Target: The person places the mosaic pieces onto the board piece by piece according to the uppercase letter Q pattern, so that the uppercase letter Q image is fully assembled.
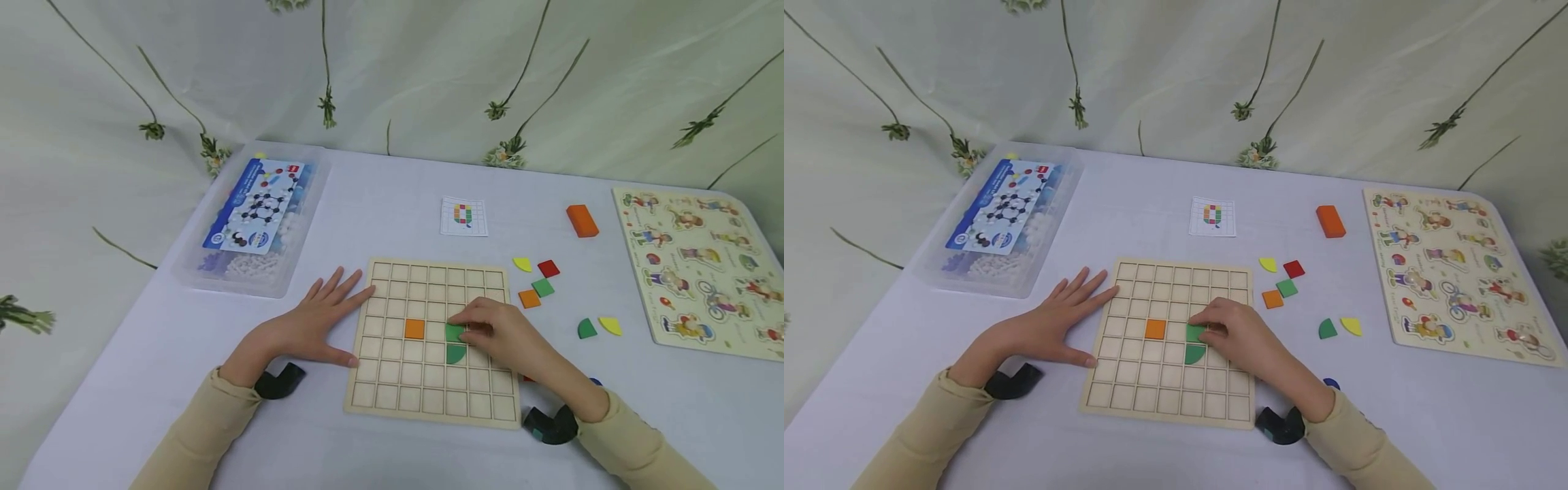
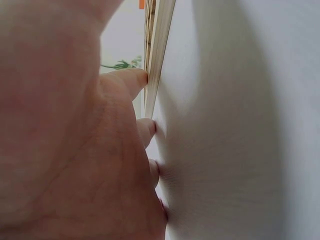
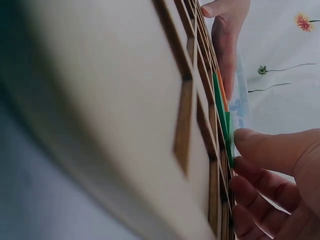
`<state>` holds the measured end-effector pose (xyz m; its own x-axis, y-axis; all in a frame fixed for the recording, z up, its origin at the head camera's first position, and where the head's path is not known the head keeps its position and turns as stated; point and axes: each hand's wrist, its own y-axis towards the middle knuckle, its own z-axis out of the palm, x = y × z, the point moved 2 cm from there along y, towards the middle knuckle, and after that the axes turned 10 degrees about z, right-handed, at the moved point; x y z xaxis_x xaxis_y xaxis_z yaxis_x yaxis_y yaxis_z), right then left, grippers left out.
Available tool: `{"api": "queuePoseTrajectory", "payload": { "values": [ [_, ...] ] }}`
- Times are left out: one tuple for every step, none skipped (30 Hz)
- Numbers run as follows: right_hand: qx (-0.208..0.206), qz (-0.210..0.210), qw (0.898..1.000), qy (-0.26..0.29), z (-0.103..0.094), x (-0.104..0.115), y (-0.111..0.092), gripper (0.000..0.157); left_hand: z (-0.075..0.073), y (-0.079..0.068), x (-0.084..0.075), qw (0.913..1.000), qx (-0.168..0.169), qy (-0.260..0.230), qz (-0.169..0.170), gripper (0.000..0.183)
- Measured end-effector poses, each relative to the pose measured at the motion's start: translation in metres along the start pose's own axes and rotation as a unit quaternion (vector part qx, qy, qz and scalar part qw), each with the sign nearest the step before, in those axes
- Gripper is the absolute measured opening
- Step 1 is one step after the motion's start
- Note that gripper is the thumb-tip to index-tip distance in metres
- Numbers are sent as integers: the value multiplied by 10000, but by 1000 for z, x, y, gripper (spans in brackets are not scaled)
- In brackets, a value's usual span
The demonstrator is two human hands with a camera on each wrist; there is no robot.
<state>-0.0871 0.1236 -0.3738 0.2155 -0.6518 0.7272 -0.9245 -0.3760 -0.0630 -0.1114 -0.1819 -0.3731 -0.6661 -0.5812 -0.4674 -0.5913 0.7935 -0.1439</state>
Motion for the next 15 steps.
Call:
{"api": "queuePoseTrajectory", "payload": {
  "values": [
    [111,-26,9999,-30,1,0,0,26,0,0,0,10000,-1,8,9,108],
    [173,-67,9998,-22,2,0,1,27,0,0,0,10000,-4,1,19,108],
    [204,-113,9997,-21,3,0,1,28,0,0,1,10000,-5,-9,25,108],
    [226,-163,9996,-28,3,0,2,29,1,0,1,10000,-3,-7,23,108],
    [234,-206,9995,-47,4,0,2,29,1,0,1,10000,-1,4,25,108],
    [244,-249,9994,-60,4,0,2,30,1,0,2,10000,1,8,23,108],
    [248,-268,9993,-69,4,0,2,30,1,0,2,10000,3,16,19,108],
    [248,-295,9992,-87,4,0,2,30,2,0,2,10000,4,22,16,109],
    [251,-307,9992,-102,4,0,1,29,2,1,2,10000,3,23,12,109],
    [250,-305,9992,-111,4,0,1,28,2,1,2,10000,-1,19,11,109],
    [253,-293,9992,-122,4,0,1,28,2,1,2,10000,-1,18,14,109],
    [260,-279,9992,-124,4,0,1,27,2,1,2,10000,2,14,6,109],
    [260,-246,9993,-128,3,0,0,27,2,1,2,10000,3,11,-1,109],
    [256,-215,9994,-135,3,0,0,27,2,1,2,10000,9,10,-9,109],
    [249,-176,9994,-133,3,0,0,28,2,1,2,10000,13,10,-19,109]
  ]
}}
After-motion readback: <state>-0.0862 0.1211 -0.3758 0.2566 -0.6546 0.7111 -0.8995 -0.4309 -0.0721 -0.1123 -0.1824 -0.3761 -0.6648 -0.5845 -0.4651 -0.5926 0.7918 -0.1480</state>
